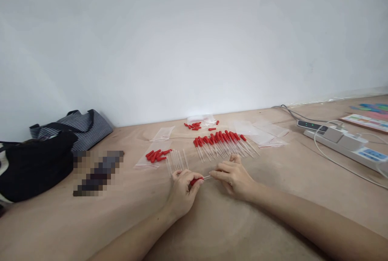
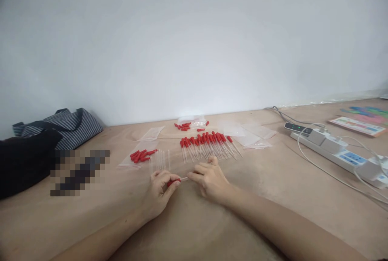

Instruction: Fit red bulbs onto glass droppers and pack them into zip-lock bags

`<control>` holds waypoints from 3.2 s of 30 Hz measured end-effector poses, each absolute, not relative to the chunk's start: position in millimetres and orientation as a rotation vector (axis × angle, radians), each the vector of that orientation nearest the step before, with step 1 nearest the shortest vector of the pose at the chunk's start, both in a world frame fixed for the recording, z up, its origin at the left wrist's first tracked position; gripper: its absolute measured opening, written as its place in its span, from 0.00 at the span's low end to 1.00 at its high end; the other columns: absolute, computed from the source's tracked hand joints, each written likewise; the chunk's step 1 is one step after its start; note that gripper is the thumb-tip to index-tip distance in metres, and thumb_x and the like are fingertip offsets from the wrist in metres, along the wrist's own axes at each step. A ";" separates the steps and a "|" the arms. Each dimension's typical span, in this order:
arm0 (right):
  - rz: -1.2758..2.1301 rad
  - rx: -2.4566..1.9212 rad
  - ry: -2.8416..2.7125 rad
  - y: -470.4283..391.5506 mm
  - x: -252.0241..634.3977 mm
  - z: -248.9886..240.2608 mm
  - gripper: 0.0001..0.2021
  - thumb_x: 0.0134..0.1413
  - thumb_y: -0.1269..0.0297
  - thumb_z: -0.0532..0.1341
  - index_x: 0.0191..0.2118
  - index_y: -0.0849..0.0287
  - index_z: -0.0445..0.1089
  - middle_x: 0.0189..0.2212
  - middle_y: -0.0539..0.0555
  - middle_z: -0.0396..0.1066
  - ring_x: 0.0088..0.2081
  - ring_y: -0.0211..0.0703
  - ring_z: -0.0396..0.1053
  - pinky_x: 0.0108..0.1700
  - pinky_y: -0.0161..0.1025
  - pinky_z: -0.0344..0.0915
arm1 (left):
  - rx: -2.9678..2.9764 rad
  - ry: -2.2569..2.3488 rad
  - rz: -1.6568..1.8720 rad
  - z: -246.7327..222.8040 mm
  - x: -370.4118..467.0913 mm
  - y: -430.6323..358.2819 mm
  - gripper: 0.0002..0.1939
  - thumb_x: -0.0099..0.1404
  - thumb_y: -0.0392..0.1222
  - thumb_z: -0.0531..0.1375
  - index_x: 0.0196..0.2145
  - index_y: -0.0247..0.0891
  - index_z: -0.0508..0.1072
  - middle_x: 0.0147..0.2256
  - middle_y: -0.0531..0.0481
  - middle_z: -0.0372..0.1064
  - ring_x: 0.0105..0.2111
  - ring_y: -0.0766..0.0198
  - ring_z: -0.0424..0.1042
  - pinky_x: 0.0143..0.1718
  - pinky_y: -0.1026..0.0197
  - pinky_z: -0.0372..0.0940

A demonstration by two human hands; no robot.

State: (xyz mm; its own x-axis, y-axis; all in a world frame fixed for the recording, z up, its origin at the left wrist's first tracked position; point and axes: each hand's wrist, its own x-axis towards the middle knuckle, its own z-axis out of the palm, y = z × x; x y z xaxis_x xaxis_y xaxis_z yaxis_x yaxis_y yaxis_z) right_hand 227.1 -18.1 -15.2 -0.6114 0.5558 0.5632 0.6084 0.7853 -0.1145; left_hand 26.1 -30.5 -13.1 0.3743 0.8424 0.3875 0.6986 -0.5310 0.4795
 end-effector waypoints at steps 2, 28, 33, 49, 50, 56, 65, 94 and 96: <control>-0.144 -0.862 -2.381 -18.3 226.1 -15.5 0.15 0.47 0.77 0.50 0.37 0.56 0.68 0.26 0.50 0.67 0.28 0.35 0.59 0.34 0.40 0.40 | 2.420 1.371 0.883 -13.1 26.5 -30.7 0.09 0.61 0.42 0.52 0.28 0.41 0.71 0.25 0.53 0.71 0.29 0.63 0.67 0.42 0.52 0.51; 0.274 -1.149 -2.429 -26.0 203.3 -14.9 0.14 0.56 0.69 0.47 0.24 0.58 0.64 0.21 0.47 0.70 0.20 0.32 0.57 0.35 0.36 0.42 | 2.659 1.238 0.839 -9.8 26.1 -32.1 0.08 0.60 0.40 0.53 0.25 0.41 0.69 0.23 0.53 0.70 0.30 0.62 0.66 0.45 0.51 0.48; 0.246 -1.125 -2.413 -22.1 210.1 -7.7 0.13 0.59 0.64 0.47 0.30 0.57 0.66 0.25 0.49 0.71 0.27 0.34 0.62 0.35 0.37 0.43 | 2.675 1.254 0.810 -6.1 16.1 -21.1 0.07 0.60 0.43 0.54 0.27 0.43 0.71 0.24 0.55 0.71 0.31 0.62 0.67 0.48 0.48 0.44; 0.227 -1.609 -1.861 25.4 200.3 -13.2 0.09 0.52 0.64 0.54 0.33 0.55 0.71 0.27 0.51 0.72 0.35 0.43 0.63 0.39 0.41 0.43 | 2.346 2.230 1.106 -0.9 -53.8 27.4 0.11 0.57 0.45 0.56 0.38 0.42 0.71 0.39 0.45 0.69 0.40 0.50 0.63 0.41 0.49 0.51; 0.222 -1.663 -1.809 32.2 196.5 -13.0 0.09 0.51 0.64 0.54 0.34 0.56 0.70 0.27 0.51 0.72 0.35 0.43 0.64 0.39 0.41 0.44 | 2.312 2.292 1.062 -0.9 -59.7 30.5 0.10 0.57 0.44 0.56 0.37 0.42 0.72 0.39 0.46 0.69 0.41 0.51 0.62 0.41 0.50 0.51; 0.167 -1.811 -1.717 52.2 181.4 -15.9 0.06 0.48 0.66 0.55 0.32 0.57 0.68 0.27 0.50 0.72 0.35 0.42 0.65 0.40 0.41 0.43 | 2.229 2.416 0.808 -1.8 -69.6 37.5 0.10 0.59 0.43 0.55 0.38 0.43 0.72 0.41 0.48 0.67 0.43 0.53 0.61 0.41 0.52 0.52; 0.047 -1.741 -1.807 50.7 175.5 -16.2 0.08 0.49 0.60 0.54 0.29 0.57 0.68 0.30 0.52 0.71 0.36 0.43 0.64 0.40 0.42 0.43 | 2.299 2.293 0.758 -4.2 -71.9 39.4 0.09 0.61 0.40 0.53 0.37 0.46 0.73 0.43 0.47 0.66 0.45 0.52 0.60 0.42 0.49 0.52; 0.147 -1.115 -2.058 -12.2 235.3 -35.8 0.08 0.57 0.66 0.49 0.38 0.59 0.64 0.27 0.51 0.70 0.31 0.38 0.66 0.43 0.42 0.50 | 2.515 1.387 0.848 -11.1 13.2 -17.4 0.09 0.63 0.40 0.49 0.37 0.42 0.68 0.35 0.51 0.71 0.37 0.60 0.67 0.40 0.55 0.52; 0.137 -1.093 -2.070 -18.1 247.0 -36.4 0.10 0.57 0.65 0.49 0.42 0.57 0.64 0.28 0.51 0.70 0.30 0.38 0.66 0.43 0.42 0.50 | 2.522 1.380 0.831 -11.3 17.1 -19.0 0.09 0.63 0.41 0.49 0.35 0.42 0.69 0.34 0.51 0.72 0.37 0.60 0.67 0.40 0.54 0.51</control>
State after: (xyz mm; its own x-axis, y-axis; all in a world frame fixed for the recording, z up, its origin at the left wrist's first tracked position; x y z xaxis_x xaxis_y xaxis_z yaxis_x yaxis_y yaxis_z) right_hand 247.0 -18.1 -36.4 -0.3297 0.7406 0.5855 0.6572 0.6253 -0.4209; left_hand 17.1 -19.0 -11.3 0.4234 0.8141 0.3974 0.7320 -0.5659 0.3794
